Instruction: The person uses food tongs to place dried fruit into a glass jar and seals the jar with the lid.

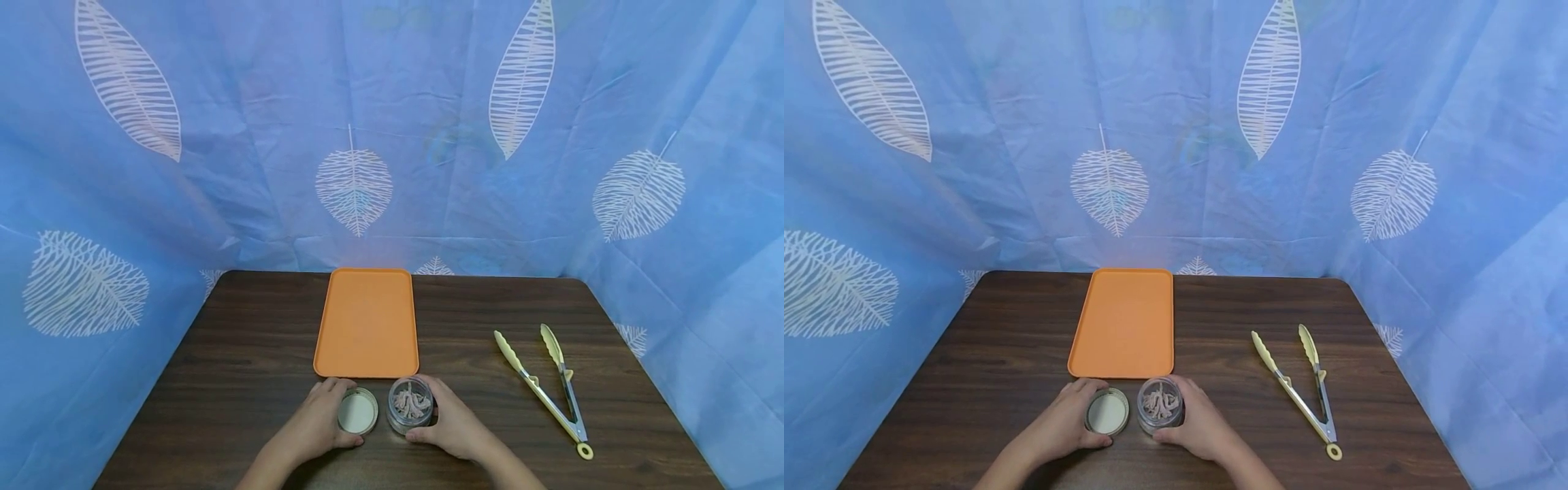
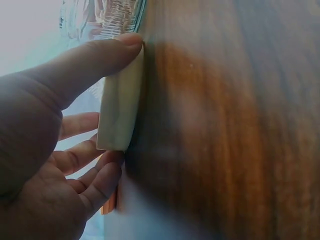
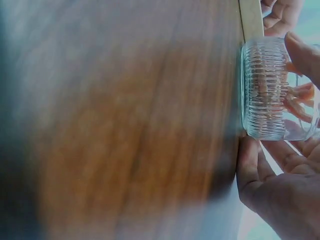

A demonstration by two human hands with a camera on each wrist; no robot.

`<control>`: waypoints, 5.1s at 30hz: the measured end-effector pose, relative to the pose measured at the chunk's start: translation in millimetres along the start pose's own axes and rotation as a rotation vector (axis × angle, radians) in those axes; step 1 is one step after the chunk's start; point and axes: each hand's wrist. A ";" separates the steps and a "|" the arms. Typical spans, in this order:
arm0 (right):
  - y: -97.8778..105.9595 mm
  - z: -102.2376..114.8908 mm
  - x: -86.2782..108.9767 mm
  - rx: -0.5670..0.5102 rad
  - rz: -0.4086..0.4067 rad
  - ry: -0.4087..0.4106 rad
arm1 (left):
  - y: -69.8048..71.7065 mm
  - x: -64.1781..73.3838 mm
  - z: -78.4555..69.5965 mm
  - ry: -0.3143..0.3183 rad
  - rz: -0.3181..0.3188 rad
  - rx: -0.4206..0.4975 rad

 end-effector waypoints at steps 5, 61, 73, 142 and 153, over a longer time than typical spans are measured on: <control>0.4 1.4 1.0 -0.032 -0.005 -0.039 | 0.0 -1.1 -2.7 -0.011 -0.008 0.025; -9.3 40.1 21.4 0.243 -0.375 0.064 | 18.8 -21.6 -57.8 -0.167 0.015 0.505; -14.6 46.2 21.8 0.325 -0.392 0.116 | 24.0 -24.2 -61.9 -0.160 0.035 0.432; 6.3 42.8 25.3 -0.088 -0.257 0.057 | 37.9 -20.9 -45.8 -0.201 0.225 0.640; 3.7 51.4 28.9 -0.037 -0.286 0.094 | 34.0 -20.8 -52.7 -0.193 0.213 0.652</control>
Point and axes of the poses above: each hand's wrist, its own x-axis away from the middle knuckle, its own y-axis out of the back of the hand, z = x × y, and after that the axes turned 7 degrees about -x, right-handed
